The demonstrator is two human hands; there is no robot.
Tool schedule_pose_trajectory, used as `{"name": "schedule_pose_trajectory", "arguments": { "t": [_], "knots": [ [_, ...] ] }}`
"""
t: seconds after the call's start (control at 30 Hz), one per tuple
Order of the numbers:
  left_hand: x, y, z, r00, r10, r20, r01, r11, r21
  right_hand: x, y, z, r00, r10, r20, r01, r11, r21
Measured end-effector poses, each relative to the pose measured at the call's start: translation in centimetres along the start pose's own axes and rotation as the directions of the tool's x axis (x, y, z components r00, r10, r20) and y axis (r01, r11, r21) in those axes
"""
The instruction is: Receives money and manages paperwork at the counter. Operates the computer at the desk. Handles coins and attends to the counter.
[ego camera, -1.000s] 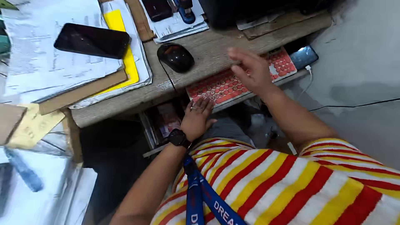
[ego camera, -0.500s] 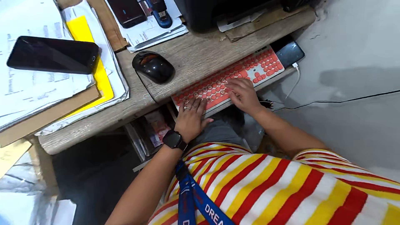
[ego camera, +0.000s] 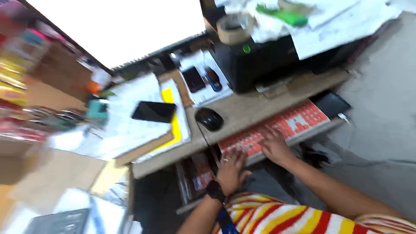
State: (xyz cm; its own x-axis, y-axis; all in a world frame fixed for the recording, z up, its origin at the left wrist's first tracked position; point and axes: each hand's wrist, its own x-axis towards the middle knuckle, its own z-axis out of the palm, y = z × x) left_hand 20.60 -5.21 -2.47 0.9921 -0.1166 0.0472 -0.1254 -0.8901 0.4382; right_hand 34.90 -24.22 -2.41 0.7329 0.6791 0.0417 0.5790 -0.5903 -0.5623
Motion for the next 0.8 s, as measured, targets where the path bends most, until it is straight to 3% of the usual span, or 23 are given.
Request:
{"name": "schedule_pose_trajectory", "arguments": {
  "t": [0.07, 0.17, 0.23, 0.3, 0.37, 0.43, 0.5, 0.8],
  "knots": [
    [-0.7, -1.1, 0.0, 0.985, 0.119, -0.128, -0.120, 0.993, 0.000, 0.5, -1.8, -0.9, 0.999, -0.029, -0.030, 0.031, 0.996, 0.088],
    [-0.9, -3.3, -0.8, 0.845, 0.311, -0.436, -0.275, 0.950, 0.144, 2.2, -5.4, -1.7, 0.943, -0.251, -0.218, 0.295, 0.934, 0.200],
    [-0.9, -4.4, -2.5, 0.749, 0.314, -0.583, -0.216, 0.948, 0.233, 4.7, -7.9, -1.6, 0.858, -0.381, -0.345, 0.461, 0.866, 0.191],
    [-0.8, -5.8, -4.3, 0.683, 0.274, -0.677, -0.103, 0.954, 0.282, 7.9, -10.2, -1.5, 0.814, -0.427, -0.394, 0.518, 0.840, 0.160],
    [-0.6, -7.0, -5.9, 0.666, 0.214, -0.715, 0.012, 0.955, 0.297, 10.9, -12.0, -1.3, 0.866, -0.398, -0.304, 0.462, 0.869, 0.177],
    [-0.7, -8.1, -7.0, 0.680, 0.150, -0.718, 0.090, 0.955, 0.284, 13.4, -13.1, -0.8, 0.945, -0.309, -0.107, 0.325, 0.923, 0.204],
    [-1.1, -9.0, -7.2, 0.694, 0.116, -0.710, 0.132, 0.950, 0.284, 14.6, -13.5, 0.0, 0.969, -0.248, -0.019, 0.247, 0.948, 0.199],
    [-0.8, -10.9, -4.8, 0.615, 0.273, -0.740, 0.266, 0.812, 0.520, 14.0, -13.1, 0.7, 0.955, -0.285, -0.083, 0.297, 0.933, 0.203]
  ]
}}
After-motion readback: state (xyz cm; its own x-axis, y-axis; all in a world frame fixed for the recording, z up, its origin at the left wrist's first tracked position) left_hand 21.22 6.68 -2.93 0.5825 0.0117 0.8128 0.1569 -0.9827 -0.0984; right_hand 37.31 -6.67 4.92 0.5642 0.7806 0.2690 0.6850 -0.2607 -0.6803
